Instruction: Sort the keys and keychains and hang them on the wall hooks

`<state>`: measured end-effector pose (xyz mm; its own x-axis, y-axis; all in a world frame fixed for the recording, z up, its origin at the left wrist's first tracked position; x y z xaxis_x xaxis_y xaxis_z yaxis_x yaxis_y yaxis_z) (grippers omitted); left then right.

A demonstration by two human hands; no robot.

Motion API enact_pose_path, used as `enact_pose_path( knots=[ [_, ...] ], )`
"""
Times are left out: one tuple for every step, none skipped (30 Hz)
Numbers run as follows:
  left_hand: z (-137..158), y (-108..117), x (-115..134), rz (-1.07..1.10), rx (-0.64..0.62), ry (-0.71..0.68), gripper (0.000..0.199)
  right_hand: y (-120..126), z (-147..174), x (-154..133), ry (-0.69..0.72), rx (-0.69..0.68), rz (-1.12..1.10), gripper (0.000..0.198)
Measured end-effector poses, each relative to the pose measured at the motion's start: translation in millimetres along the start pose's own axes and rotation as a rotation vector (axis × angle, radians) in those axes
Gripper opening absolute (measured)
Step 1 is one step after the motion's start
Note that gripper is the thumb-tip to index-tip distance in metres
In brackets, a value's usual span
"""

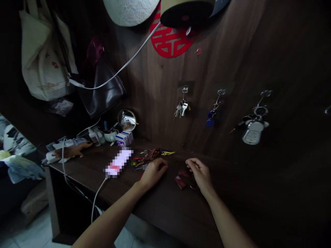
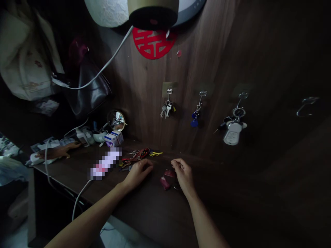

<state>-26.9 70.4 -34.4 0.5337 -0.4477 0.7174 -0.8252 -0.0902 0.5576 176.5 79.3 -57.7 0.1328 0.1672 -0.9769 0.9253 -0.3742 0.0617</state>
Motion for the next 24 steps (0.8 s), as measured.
enact_pose_path(
  knots=[
    [2.2, 1.2, -0.6, -0.015, -0.006, -0.012, 0.012, 0.0, -0.3, 0.9, 0.000, 0.005, 0.004, 0.041],
    [4.3, 2.4, -1.3, -0.034, -0.010, -0.025, 0.012, 0.1, -0.6, 1.6, 0.001, 0.009, 0.008, 0.041],
    [6.3, 3.4, -2.3, -0.057, -0.012, -0.038, 0.012, 0.2, -0.9, 2.3, 0.002, 0.013, 0.011, 0.041],
    [8.2, 4.2, -3.4, -0.080, -0.014, -0.050, 0.012, 0.3, -1.1, 2.8, 0.003, 0.018, 0.015, 0.041],
    [10.0, 4.8, -4.5, -0.102, -0.016, -0.061, 0.012, 0.5, -1.3, 3.2, 0.004, 0.022, 0.019, 0.041],
    [11.6, 5.3, -5.5, -0.121, -0.016, -0.073, 0.013, 0.7, -1.4, 3.5, 0.007, 0.027, 0.024, 0.041],
    [13.2, 5.8, -6.3, -0.137, -0.016, -0.084, 0.013, 1.0, -1.6, 3.6, 0.012, 0.034, 0.029, 0.042],
    [14.6, 6.1, -6.8, -0.149, -0.016, -0.094, 0.013, 1.3, -1.8, 3.6, 0.020, 0.040, 0.035, 0.042],
    [16.0, 6.3, -7.1, -0.156, -0.018, -0.103, 0.013, 1.6, -2.0, 3.6, 0.028, 0.046, 0.041, 0.043],
    [17.3, 6.4, -7.1, -0.158, -0.019, -0.111, 0.013, 1.9, -2.3, 3.8, 0.034, 0.050, 0.047, 0.043],
    [18.4, 6.6, -6.9, -0.157, -0.016, -0.117, 0.014, 2.2, -2.6, 4.2, 0.040, 0.054, 0.053, 0.043],
    [19.4, 6.8, -6.7, -0.150, -0.013, -0.120, 0.014, 2.6, -2.8, 4.7, 0.047, 0.057, 0.063, 0.043],
    [20.1, 7.1, -6.7, -0.136, -0.007, -0.122, 0.014, 3.1, -3.0, 5.4, 0.055, 0.060, 0.077, 0.043],
    [20.5, 7.6, -7.1, -0.115, 0.003, -0.121, 0.014, 3.7, -3.2, 6.2, 0.065, 0.061, 0.094, 0.042],
    [20.6, 8.6, -8.1, -0.089, 0.021, -0.113, 0.014, 4.3, -3.2, 6.8, 0.078, 0.063, 0.113, 0.042],
    [20.1, 10.5, -9.9, -0.062, 0.055, -0.097, 0.014, 5.0, -3.1, 7.3, 0.092, 0.064, 0.132, 0.041],
    [19.2, 13.3, -12.6, -0.038, 0.105, -0.072, 0.014, 5.7, -3.0, 7.5, 0.106, 0.065, 0.148, 0.040],
    [17.9, 17.3, -16.1, -0.016, 0.175, -0.037, 0.014, 6.4, -2.8, 7.6, 0.118, 0.068, 0.158, 0.039],
    [16.5, 22.2, -20.4, 0.003, 0.260, 0.004, 0.015, 7.1, -2.7, 7.5, 0.127, 0.074, 0.161, 0.039],
    [15.4, 27.9, -25.1, 0.020, 0.354, 0.049, 0.015, 8.0, -2.6, 7.2, 0.134, 0.083, 0.158, 0.038],
    [14.5, 33.7, -29.9, 0.035, 0.445, 0.091, 0.016, 8.8, -2.6, 6.9, 0.139, 0.092, 0.153, 0.038],
    [14.2, 39.3, -34.5, 0.049, 0.526, 0.127, 0.016, 9.5, -2.8, 6.7, 0.141, 0.100, 0.148, 0.038],
    [14.4, 44.4, -38.6, 0.059, 0.591, 0.153, 0.017, 10.2, -3.1, 6.7, 0.140, 0.107, 0.143, 0.038],
    [15.0, 48.5, -42.0, 0.061, 0.633, 0.171, 0.017, 10.8, -3.6, 6.9, 0.138, 0.112, 0.138, 0.039]
  ],
)
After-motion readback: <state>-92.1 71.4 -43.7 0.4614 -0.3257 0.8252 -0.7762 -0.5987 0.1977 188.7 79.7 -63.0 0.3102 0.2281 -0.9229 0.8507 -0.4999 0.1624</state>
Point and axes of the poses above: each hand's wrist, its own z-axis away from the middle knuckle, its own y-axis out of the back of the hand, x = y × z, the point moved 3 cm from there along -z, towards the middle knuckle, and after that the axes turned 8 degrees about x, right-handed, at the moved point
